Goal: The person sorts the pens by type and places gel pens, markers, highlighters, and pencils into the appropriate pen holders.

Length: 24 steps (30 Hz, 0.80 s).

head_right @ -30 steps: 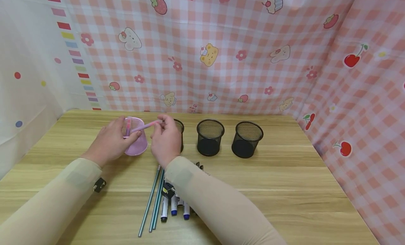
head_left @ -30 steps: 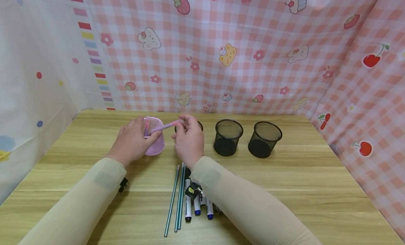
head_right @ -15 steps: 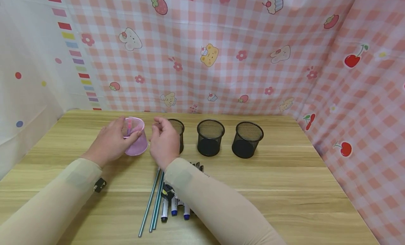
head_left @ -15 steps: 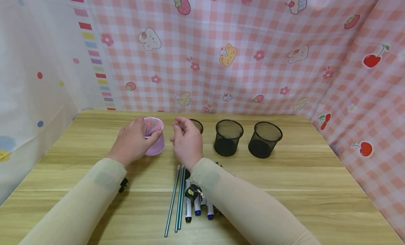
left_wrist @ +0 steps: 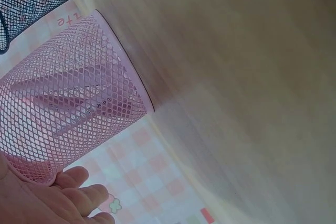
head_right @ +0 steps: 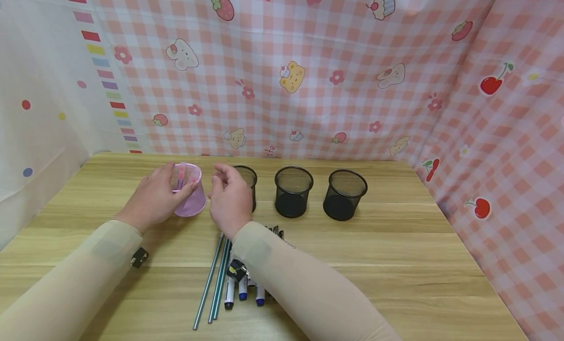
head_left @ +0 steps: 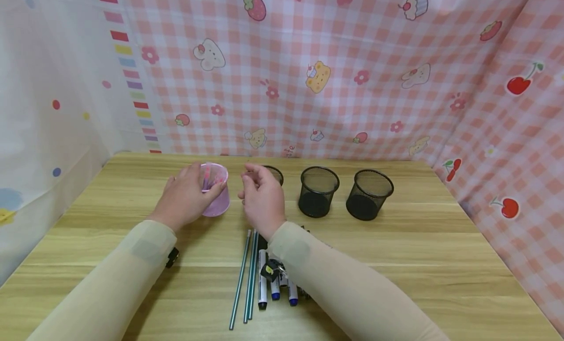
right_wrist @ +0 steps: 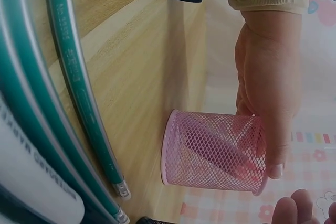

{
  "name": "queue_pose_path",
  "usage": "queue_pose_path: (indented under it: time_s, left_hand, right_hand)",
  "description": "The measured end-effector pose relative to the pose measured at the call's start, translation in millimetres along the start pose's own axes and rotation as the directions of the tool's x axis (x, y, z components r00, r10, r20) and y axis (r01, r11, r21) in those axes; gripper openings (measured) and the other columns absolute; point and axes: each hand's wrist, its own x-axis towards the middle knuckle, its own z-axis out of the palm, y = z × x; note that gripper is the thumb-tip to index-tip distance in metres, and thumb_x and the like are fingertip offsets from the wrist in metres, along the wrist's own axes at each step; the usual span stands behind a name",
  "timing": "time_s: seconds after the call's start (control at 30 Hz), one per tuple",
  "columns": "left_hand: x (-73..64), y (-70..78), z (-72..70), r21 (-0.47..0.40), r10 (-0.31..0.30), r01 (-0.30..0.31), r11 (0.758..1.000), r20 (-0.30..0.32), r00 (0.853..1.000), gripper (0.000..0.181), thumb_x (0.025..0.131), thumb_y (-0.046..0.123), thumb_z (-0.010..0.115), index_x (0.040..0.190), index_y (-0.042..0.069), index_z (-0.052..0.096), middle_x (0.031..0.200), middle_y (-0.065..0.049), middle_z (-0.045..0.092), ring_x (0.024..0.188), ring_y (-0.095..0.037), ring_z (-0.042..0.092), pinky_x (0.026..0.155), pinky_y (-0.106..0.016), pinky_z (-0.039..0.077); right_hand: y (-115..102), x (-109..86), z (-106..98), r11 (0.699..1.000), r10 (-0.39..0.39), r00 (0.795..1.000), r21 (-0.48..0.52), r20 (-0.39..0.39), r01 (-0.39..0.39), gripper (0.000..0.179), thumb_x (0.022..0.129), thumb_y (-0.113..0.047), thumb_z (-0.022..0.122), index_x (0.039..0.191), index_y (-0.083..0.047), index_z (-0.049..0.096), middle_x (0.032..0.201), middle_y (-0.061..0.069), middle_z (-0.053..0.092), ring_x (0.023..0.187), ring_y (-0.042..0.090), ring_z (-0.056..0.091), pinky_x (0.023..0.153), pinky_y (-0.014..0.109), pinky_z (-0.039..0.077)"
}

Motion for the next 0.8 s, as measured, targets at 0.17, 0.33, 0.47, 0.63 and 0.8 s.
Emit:
queue_pose_path:
  time_s: [0.17,0.33,0.47,0.63,0.8]
  left_hand:
    - [0.5,0.0,0.7,0.004,0.002,-0.002,1.000,-0.004,1.000,0.094,0.101,0.071,0.049,0.155,-0.005,0.034,0.150,-0.029,0.050,0.143,-0.048,0.044,0.123,-0.075,0.018]
    - [0.7,-0.5,1.6,0.007,0.004,-0.004,1.000,-0.009,1.000,0.094,0.101,0.070,0.050,0.155,-0.005,0.034,0.149,-0.029,0.050,0.142,-0.048,0.045,0.122,-0.074,0.020]
    - [0.9,-1.3,2.2,0.004,0.005,-0.005,1.000,-0.016,1.000,0.092,0.101,0.068,0.052,0.154,-0.005,0.036,0.148,-0.029,0.051,0.141,-0.048,0.046,0.121,-0.074,0.022]
    - [1.0,-1.9,2.1,-0.003,0.008,-0.008,1.000,-0.019,1.000,0.090,0.101,0.067,0.053,0.153,-0.004,0.038,0.146,-0.027,0.053,0.140,-0.047,0.047,0.120,-0.075,0.023]
    - [1.0,-1.3,0.7,-0.008,0.000,0.000,1.000,-0.010,1.000,0.092,0.100,0.071,0.051,0.153,-0.004,0.037,0.147,-0.027,0.052,0.140,-0.047,0.046,0.121,-0.075,0.021]
  right_hand:
    - [0,-1.6,-4,1.000,-0.006,1.000,-0.013,0.008,0.006,0.030,0.110,-0.015,0.056,0.138,-0.012,0.064,0.122,0.008,0.073,0.078,0.014,0.072,0.066,0.025,0.061]
    - [0,-2.8,-8,1.000,-0.005,1.000,-0.017,0.007,0.005,0.028,0.109,-0.015,0.057,0.136,-0.012,0.065,0.122,0.007,0.073,0.079,0.015,0.072,0.067,0.026,0.061]
    - [-1,-3.2,-11,1.000,-0.012,1.000,-0.019,0.006,0.012,0.027,0.109,-0.016,0.058,0.135,-0.012,0.066,0.123,0.009,0.073,0.079,0.018,0.072,0.065,0.026,0.061]
    - [-2,-5.0,-16,1.000,-0.010,1.000,-0.027,0.016,0.011,0.028,0.109,-0.018,0.058,0.135,-0.012,0.066,0.125,0.009,0.073,0.088,0.031,0.076,0.069,0.028,0.062]
    - [-3,-5.4,-21,0.999,-0.006,1.000,-0.032,0.029,0.007,0.028,0.109,-0.019,0.058,0.136,-0.013,0.066,0.127,0.008,0.073,0.089,0.027,0.075,0.070,0.029,0.062]
